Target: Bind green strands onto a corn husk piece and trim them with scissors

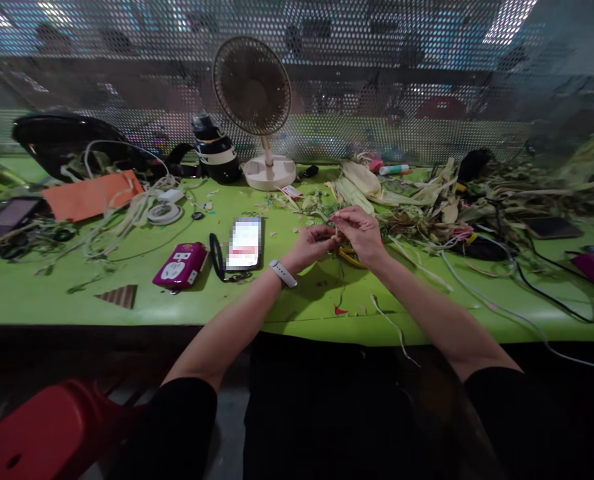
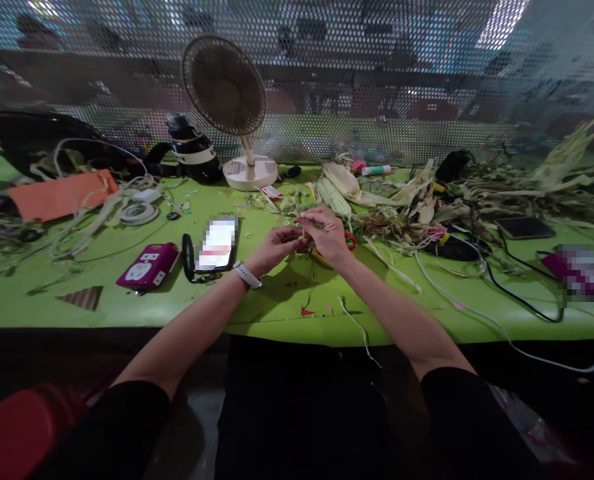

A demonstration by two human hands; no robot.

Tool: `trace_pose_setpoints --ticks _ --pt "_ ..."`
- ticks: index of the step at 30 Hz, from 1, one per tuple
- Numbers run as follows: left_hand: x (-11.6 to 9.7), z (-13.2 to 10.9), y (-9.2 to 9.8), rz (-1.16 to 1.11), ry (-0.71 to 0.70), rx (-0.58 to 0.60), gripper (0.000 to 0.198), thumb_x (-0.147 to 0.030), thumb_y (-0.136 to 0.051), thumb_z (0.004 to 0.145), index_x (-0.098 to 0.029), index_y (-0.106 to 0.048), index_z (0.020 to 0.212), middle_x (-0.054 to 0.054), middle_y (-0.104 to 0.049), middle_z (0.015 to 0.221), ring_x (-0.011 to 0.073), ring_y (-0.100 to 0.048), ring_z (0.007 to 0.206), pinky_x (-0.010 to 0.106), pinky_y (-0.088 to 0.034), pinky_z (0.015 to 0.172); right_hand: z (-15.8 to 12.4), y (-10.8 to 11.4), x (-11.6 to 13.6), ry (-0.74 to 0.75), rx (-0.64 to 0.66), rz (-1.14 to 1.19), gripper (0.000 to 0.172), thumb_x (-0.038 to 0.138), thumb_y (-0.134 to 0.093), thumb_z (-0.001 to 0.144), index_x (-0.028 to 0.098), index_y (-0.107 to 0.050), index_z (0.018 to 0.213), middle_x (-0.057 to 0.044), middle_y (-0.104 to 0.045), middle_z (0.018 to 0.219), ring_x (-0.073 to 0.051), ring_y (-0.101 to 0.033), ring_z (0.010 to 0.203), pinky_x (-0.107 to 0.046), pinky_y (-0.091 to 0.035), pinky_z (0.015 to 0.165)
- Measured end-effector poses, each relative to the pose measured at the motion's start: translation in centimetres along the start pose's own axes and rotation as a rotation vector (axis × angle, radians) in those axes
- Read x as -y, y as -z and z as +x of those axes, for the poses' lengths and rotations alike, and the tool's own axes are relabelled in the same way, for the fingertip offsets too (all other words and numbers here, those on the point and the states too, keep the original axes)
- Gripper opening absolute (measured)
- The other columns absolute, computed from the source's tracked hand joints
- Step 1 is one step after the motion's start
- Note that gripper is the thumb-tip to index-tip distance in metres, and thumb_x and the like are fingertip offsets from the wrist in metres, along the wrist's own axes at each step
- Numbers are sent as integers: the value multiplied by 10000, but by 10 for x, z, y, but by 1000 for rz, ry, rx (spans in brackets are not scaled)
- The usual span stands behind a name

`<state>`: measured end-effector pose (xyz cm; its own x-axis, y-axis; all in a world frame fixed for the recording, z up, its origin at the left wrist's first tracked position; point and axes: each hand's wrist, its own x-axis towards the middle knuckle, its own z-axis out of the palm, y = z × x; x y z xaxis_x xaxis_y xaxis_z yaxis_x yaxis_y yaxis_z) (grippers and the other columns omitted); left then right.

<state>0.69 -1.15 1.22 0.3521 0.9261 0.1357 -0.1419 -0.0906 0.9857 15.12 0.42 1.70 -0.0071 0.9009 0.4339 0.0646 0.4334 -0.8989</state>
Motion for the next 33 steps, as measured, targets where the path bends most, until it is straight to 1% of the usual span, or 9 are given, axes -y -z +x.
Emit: trace_pose_setpoints --ticks 4,6,9,13,16,19,22,29,33 --pt "6 2 -1 -64 32 20 408 -468 -836 609 -142 -692 810 10 -672 735 100 -595 651 246 -485 656 4 2 2 -149 85 52 349 535 -765 649 200 -698 720 -6 -612 704 -106 -510 525 -276 -446 493" --pt "7 3 0 -59 36 16 399 -476 -818 641 -144 -700 827 16 -684 748 108 -611 678 241 -470 663 6 3 2 -216 115 52 391 557 -772 618 197 -691 745 5 -613 653 -115 -517 534 -274 -454 512" --pt "7 3 3 -34 62 -8 414 -495 -813 641 -141 -710 829 25 -696 719 118 -627 671 234 -446 634 7 3 1 -250 106 63 424 599 -728 654 193 -676 765 -14 -650 715 -134 -562 615 -283 -481 577" --pt "7 3 7 -62 105 -68 449 -533 -805 633 -140 -694 820 31 -704 694 124 -642 647 224 -441 597 9 5 -1 -214 18 -20 481 677 -596 757 199 -636 779 -23 -640 739 -154 -576 676 -295 -468 624" --pt "9 4 9 -127 102 -119 466 -540 -797 639 -147 -677 858 26 -712 724 134 -665 675 227 -472 611 9 9 0 -175 -67 -201 524 714 -507 805 208 -563 683 -5 -569 629 -151 -524 624 -289 -411 606" --pt "12 5 11 -187 116 -138 471 -529 -791 654 -149 -660 898 23 -711 749 148 -685 710 242 -502 637 6 10 1 -217 34 -335 567 718 -419 853 214 -484 600 13 -488 539 -137 -453 549 -281 -336 556" --pt "11 5 11 -217 134 -143 468 -509 -810 637 -150 -653 893 10 -698 752 137 -679 708 241 -509 648 2 8 2 -181 133 -381 577 713 -426 850 214 -411 559 23 -449 532 -120 -407 543 -276 -300 549" --pt "9 3 4 -203 88 -148 481 -545 -825 598 -146 -572 692 -57 -566 567 41 -484 483 190 -388 502 0 6 -2 -86 134 -355 540 680 -461 850 217 -382 584 48 -360 542 -107 -342 553 -270 -273 543" --pt "8 2 4 -208 97 -143 493 -552 -825 595 -141 -590 733 -27 -634 638 64 -545 535 200 -398 531 -2 7 -2 -86 161 -327 527 665 -466 857 216 -391 592 49 -364 549 -105 -344 550 -272 -278 544"
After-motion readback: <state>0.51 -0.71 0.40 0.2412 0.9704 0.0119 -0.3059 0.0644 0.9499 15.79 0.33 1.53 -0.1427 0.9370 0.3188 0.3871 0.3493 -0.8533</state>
